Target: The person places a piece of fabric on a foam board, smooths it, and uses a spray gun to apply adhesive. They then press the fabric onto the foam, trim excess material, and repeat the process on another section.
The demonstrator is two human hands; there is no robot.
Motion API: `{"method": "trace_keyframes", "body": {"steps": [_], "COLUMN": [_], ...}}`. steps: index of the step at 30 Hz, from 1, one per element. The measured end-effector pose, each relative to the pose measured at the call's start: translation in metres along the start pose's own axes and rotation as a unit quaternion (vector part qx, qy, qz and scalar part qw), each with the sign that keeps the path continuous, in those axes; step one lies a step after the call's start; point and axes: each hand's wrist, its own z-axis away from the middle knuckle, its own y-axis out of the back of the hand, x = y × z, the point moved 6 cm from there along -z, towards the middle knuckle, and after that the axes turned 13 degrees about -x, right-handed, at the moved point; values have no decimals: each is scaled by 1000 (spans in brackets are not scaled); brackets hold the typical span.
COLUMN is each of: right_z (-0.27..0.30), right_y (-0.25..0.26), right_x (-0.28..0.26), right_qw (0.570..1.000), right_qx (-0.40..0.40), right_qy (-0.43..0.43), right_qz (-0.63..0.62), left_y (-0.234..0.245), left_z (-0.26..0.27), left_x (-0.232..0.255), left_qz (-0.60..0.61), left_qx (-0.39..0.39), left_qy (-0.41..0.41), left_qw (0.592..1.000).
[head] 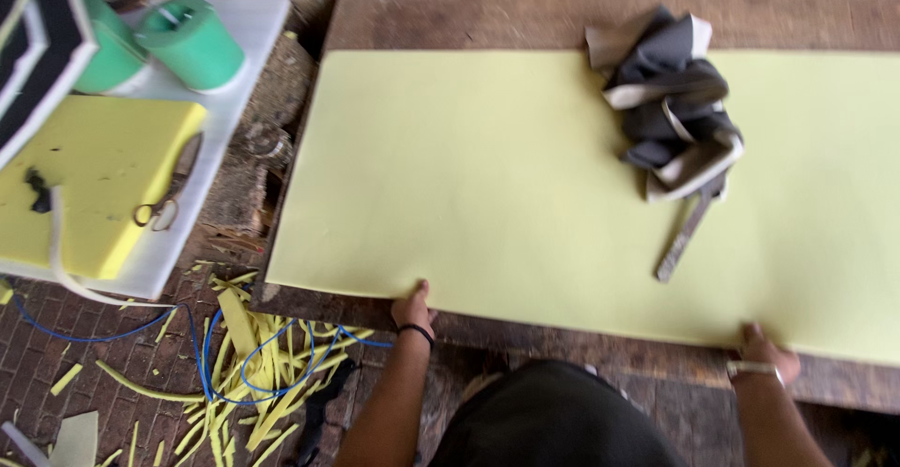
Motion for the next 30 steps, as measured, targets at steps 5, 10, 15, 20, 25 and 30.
{"method": "trace_keyframes", "body": {"steps": [5,10,15,20,25,30], "right_z": [-20,-19,-11,9,6,-33], "right_y": [2,15,18,26,37,108], "right_x": [20,35,49,53,46,17], "right_qw": [998,996,996,999,989,992], "right_qx": [5,-7,1,34,-8,115], "right_qy": [53,80,30,-1,-14,36], "right_qz": [-26,-44,-78,-39,-147,-40], "left_y": [11,22,40,52,27,0], "left_z": [1,7,5,8,10,36], "left_x": [-1,-6,-19,-27,-26,-45], "left_qz": [30,77,41,36,44,53], "left_qx": [25,-6,15,-23,-64,-64], "left_qy": [3,-52,-38,-48,-60,-85], "left_qw": [999,996,998,998,995,993]}}
